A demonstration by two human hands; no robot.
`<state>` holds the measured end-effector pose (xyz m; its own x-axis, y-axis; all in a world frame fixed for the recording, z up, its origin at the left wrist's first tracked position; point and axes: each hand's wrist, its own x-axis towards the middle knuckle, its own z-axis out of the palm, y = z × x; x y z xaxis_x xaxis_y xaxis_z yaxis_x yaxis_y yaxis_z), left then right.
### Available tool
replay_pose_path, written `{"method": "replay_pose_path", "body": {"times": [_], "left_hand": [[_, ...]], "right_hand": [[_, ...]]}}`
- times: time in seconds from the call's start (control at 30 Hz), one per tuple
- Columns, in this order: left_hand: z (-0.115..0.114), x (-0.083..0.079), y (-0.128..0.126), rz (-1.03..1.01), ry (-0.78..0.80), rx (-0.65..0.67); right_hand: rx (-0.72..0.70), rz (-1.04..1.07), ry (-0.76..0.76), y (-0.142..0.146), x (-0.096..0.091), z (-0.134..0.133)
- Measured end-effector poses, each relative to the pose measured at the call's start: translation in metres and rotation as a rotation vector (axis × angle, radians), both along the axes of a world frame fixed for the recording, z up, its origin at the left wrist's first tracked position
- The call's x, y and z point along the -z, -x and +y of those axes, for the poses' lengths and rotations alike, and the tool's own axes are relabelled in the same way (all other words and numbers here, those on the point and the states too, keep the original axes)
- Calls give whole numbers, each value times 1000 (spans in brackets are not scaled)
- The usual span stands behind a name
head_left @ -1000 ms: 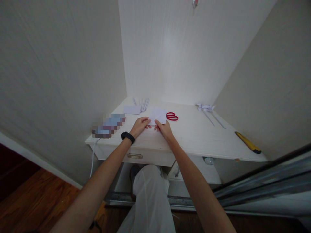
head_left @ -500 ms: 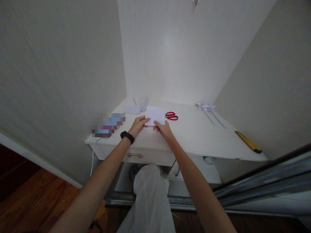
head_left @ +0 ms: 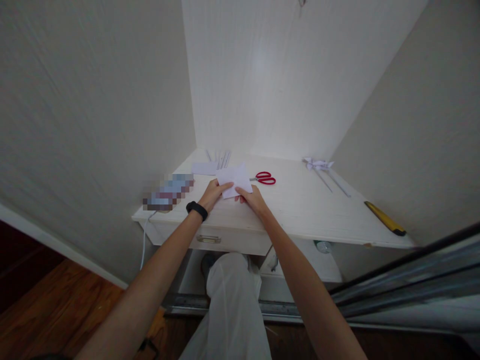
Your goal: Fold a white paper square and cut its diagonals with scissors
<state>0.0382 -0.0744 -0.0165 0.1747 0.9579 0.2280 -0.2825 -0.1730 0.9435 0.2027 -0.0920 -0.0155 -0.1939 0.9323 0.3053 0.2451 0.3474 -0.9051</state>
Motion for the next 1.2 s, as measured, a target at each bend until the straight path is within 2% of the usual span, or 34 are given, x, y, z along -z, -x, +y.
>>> {"method": "replay_pose_path", "body": {"times": [0.17,0.27,0.57,0.93,1.2], "left_hand": [[3,3,0,-21,16,-7],[3,4,0,-31,12,14],[2,3,0,-10,17,-28],[2,3,0,-1,34,-32],[2,3,1,-3,31,-60]], "right_hand": [[97,213,-18,-1,4,9],[104,322,-41,-1,4,12],[40,319,-43,1,8,15],[54,352,-36,-2,10,18],[62,378,32,-2,5,14]]}}
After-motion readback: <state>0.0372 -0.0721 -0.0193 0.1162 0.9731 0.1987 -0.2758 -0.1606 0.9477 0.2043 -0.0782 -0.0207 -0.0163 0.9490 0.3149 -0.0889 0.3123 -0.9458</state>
